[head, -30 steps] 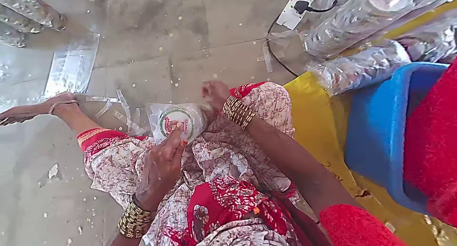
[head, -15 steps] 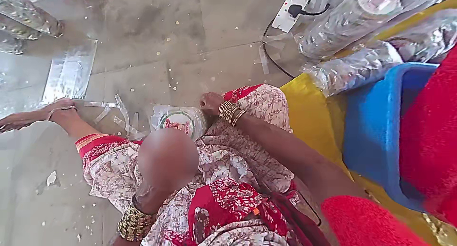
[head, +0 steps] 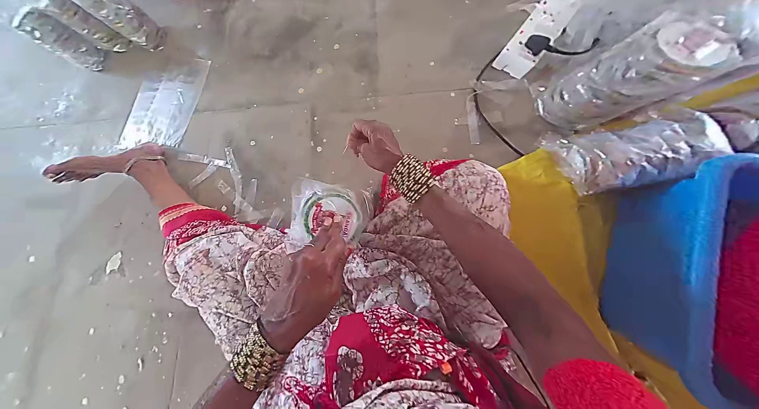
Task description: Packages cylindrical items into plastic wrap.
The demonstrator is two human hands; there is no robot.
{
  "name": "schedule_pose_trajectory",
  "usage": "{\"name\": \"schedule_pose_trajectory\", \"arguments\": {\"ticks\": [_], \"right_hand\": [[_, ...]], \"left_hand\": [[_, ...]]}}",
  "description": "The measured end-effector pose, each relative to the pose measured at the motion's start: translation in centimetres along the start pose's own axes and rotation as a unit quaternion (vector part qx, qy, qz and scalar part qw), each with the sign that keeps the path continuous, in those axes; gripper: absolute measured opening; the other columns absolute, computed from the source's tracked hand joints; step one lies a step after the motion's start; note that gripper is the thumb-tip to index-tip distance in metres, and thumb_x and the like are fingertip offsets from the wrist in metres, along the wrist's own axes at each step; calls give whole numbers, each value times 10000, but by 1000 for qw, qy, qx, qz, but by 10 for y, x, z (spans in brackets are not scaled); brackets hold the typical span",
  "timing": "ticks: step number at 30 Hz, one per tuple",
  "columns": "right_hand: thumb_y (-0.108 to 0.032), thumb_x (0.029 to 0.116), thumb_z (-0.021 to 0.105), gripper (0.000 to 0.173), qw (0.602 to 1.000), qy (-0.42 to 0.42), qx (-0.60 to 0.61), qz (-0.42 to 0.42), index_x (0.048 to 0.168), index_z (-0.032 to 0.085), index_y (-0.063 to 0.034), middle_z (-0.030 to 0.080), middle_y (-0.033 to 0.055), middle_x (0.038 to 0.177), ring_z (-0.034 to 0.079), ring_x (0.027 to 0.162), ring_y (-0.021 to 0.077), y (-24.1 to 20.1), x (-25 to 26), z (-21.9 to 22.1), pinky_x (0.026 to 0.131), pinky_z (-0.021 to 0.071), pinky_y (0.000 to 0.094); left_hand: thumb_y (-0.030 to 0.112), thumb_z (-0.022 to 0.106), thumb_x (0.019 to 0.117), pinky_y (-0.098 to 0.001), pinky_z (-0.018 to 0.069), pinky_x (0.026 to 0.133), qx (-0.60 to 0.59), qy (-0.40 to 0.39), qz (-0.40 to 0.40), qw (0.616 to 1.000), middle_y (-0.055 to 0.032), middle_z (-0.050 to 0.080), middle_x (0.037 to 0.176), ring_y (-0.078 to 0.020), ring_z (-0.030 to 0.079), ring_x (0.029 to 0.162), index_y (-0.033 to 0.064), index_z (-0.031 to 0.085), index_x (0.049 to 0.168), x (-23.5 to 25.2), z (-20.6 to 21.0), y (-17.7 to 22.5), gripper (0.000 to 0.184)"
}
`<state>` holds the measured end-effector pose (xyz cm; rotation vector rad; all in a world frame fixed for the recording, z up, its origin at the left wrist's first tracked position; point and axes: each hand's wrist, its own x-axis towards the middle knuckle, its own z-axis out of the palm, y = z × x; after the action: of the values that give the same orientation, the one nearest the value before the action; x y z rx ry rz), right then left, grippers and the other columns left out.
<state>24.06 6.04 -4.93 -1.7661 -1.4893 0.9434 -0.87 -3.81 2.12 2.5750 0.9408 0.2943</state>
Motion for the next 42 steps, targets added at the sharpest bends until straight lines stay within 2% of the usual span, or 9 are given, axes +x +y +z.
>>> {"name": "schedule_pose_trajectory", "arguments": {"ticks": [4, 6, 8, 14, 20, 25, 30, 39, 42], "right_hand": [[-35, 989, 565, 151, 953, -242, -67, -171, 926, 678, 44, 652, 168, 870, 632, 875, 294, -39, -2, 19, 834, 482, 471], [-33, 989, 586, 145, 922, -293, -146, -209, 985, 699, 58, 685, 211, 942, 657, 944, 348, -52, 1, 18, 885, 481, 511], [-19, 959, 611, 90, 921, -268, -190, -207, 962, 684, 33, 677, 194, 900, 662, 901, 360, -61, 6, 11, 821, 491, 544], [-36, 974, 564, 86, 976, -49, -94, -192, 934, 629, 3, 605, 100, 749, 582, 635, 198, -76, 13, 1, 593, 492, 397], [-53, 929, 500, 174, 928, -292, -142, -185, 953, 662, 7, 640, 84, 818, 610, 787, 161, -70, 10, 23, 741, 497, 374], [-96, 947, 570, 78, 955, -140, -63, -254, 888, 622, -96, 633, -93, 823, 593, 732, -49, -95, 20, 2, 683, 531, 162], [-152, 1039, 459, 238, 881, -260, -198, -342, 900, 625, -53, 647, 71, 797, 637, 743, 119, -97, -8, 18, 685, 533, 258], [-160, 1037, 479, 248, 900, -236, -184, -319, 890, 633, -32, 660, 62, 805, 632, 756, 55, -85, 1, 12, 701, 524, 196], [-232, 1054, 552, 210, 922, -162, -152, -316, 955, 659, -82, 688, -46, 901, 644, 853, -37, -97, 16, -6, 767, 550, 157]], "left_hand": [[222, 414, 1043, -484, 595, 843, -2, 6, 2, 1000, -157, 707, 1262, -299, 727, 1086, -3, 735, 1087, 1, -2, -1, 394], [226, 386, 1058, -651, 361, 1118, -12, 15, 9, 1000, -139, 692, 1300, -293, 661, 1224, 1, 731, 1135, -2, -3, -4, 420], [193, 405, 1053, -671, 242, 1171, -43, 42, 17, 998, -146, 656, 1358, -303, 581, 1329, 8, 717, 1034, -4, 3, -10, 364], [108, 489, 999, -603, 403, 1111, -74, 54, 25, 995, -197, 663, 1322, -376, 582, 1313, 2, 712, 1001, 1, 6, -17, 247], [143, 512, 986, -552, 467, 1062, -86, 38, 55, 994, -198, 695, 1223, -363, 617, 1262, 9, 698, 1018, -5, 7, -24, 231], [133, 570, 949, -542, 471, 1063, -106, 51, 54, 992, -203, 710, 1150, -381, 644, 1209, 17, 698, 999, -2, 7, -24, 179], [146, 618, 925, -614, 472, 1011, -160, 48, 81, 983, -140, 720, 949, -360, 697, 1053, 50, 703, 934, 8, 9, -25, 128], [129, 589, 945, -594, 516, 933, -162, 50, 101, 980, -135, 716, 912, -358, 708, 980, 45, 711, 925, 9, 10, -26, 150], [118, 562, 955, -516, 549, 896, -157, 54, 104, 981, -141, 715, 931, -352, 701, 1019, 32, 707, 927, 7, 12, -26, 171]]}}
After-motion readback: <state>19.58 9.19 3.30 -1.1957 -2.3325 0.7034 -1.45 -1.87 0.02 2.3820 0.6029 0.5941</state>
